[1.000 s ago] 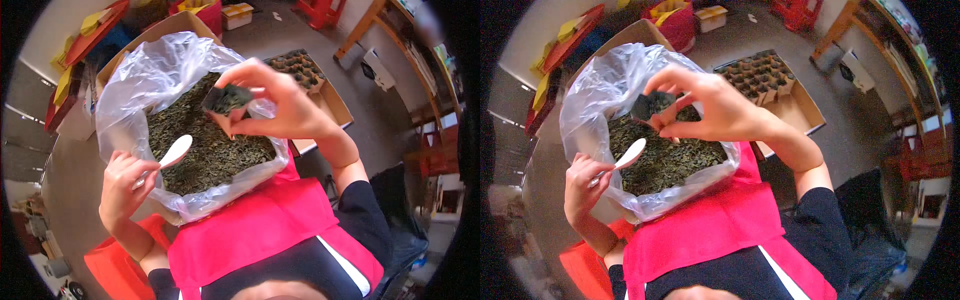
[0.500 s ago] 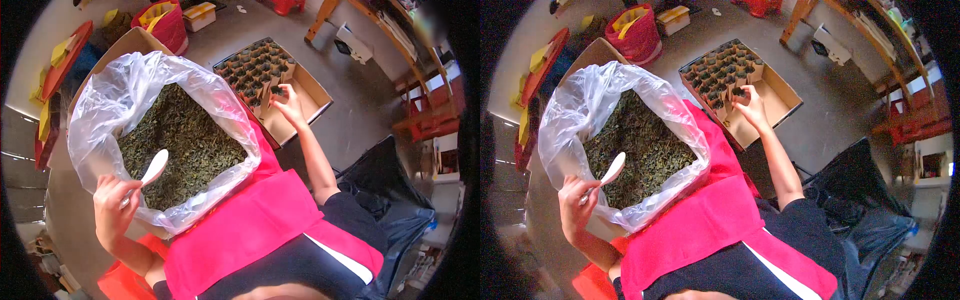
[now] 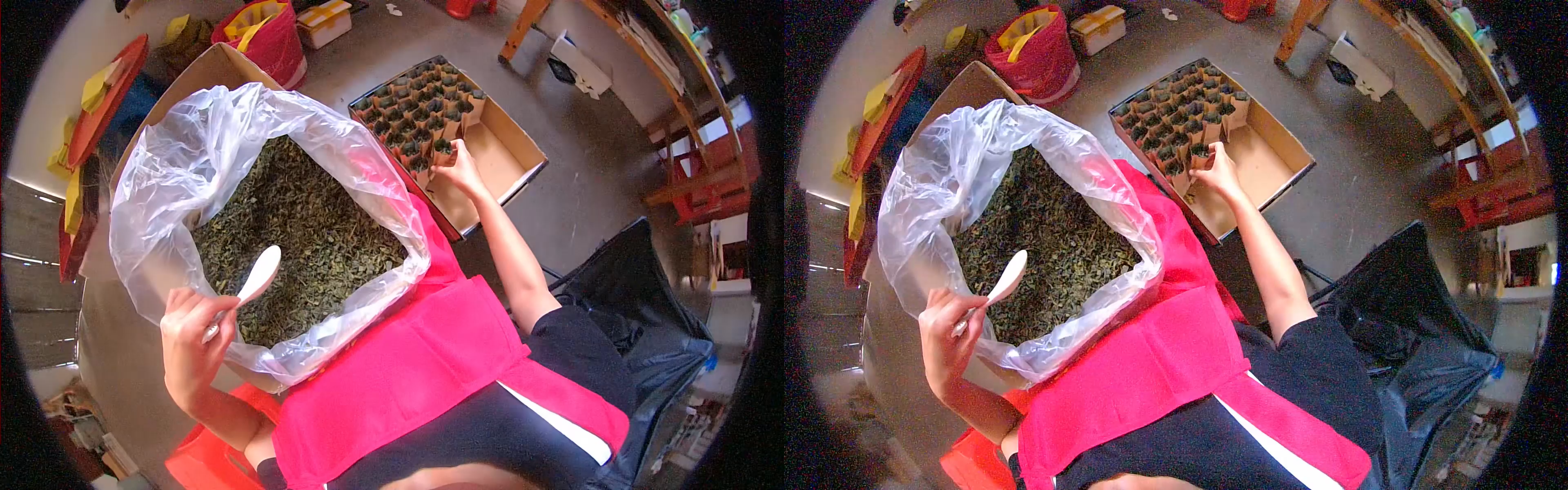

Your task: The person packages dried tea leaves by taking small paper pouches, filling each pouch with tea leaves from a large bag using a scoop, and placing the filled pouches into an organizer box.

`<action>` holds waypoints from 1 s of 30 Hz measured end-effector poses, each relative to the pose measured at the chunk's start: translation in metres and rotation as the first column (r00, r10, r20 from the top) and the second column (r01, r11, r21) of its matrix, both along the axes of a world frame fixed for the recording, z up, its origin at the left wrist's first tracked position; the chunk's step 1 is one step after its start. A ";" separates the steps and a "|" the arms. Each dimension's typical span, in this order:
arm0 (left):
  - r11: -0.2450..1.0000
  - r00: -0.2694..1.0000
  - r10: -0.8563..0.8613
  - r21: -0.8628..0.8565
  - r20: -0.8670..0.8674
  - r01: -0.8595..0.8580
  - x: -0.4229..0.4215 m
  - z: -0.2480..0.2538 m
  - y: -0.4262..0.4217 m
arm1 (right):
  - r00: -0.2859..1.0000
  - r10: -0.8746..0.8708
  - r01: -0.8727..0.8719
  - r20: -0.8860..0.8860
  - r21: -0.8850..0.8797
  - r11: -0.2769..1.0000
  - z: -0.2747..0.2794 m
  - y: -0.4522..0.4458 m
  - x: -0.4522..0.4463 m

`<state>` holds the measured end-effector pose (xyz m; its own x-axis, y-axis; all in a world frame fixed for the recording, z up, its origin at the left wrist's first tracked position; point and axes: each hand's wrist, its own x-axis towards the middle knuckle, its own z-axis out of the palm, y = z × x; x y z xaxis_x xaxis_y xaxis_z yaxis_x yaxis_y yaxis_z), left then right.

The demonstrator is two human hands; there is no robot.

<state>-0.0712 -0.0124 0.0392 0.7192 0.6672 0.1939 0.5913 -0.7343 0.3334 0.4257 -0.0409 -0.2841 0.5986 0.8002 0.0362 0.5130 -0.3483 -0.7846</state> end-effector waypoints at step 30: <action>0.091 0.381 0.380 -0.443 0.843 0.892 0.065 0.051 -0.088 | 0.784 0.609 -0.526 0.118 0.649 0.550 0.288 0.123 -0.134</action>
